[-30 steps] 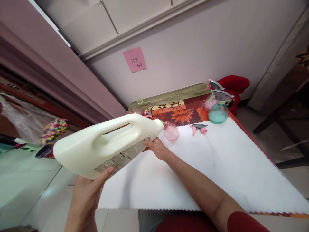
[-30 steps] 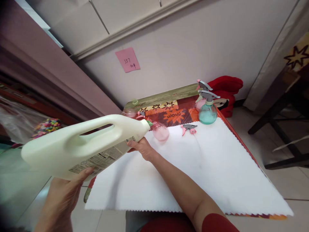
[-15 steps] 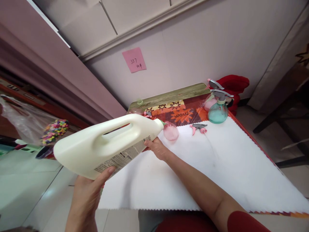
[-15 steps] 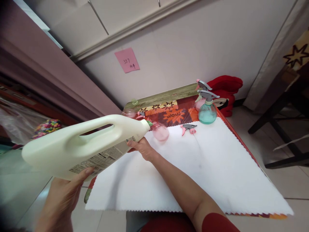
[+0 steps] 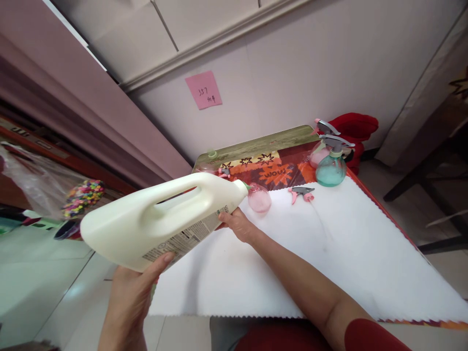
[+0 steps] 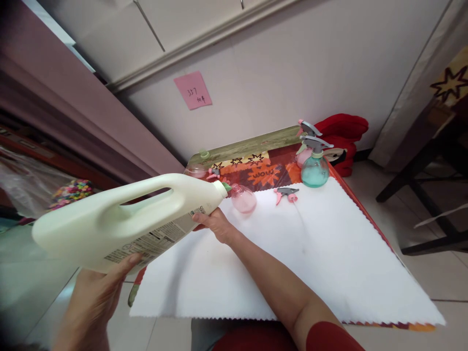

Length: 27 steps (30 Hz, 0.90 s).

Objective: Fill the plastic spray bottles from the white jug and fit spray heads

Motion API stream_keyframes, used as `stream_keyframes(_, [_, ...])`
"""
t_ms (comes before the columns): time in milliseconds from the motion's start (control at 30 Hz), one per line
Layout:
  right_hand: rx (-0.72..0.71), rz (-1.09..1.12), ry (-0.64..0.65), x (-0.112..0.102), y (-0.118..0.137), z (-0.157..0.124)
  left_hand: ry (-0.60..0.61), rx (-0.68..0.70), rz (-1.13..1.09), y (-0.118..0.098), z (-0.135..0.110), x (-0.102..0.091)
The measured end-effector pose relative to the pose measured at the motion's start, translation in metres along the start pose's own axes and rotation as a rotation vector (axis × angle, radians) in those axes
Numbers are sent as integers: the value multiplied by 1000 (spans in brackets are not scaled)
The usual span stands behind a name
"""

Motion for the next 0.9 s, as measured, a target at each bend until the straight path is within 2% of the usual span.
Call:
stream_keyframes(400, [-5,4,0,0,1,1,-4,-7,29,-1,1,0])
stream_keyframes(900, [-22,0,17,0,2,1,-13,51,90,-9,1,-1])
Point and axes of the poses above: each hand's wrist, its own z-axis towards the middle knuckle, its own x-axis out of the palm, y = z × x, the point moved 7 cm from there along z, towards the middle knuckle, and after that the axes turned 5 degrees about x, right-handed, at the moved point
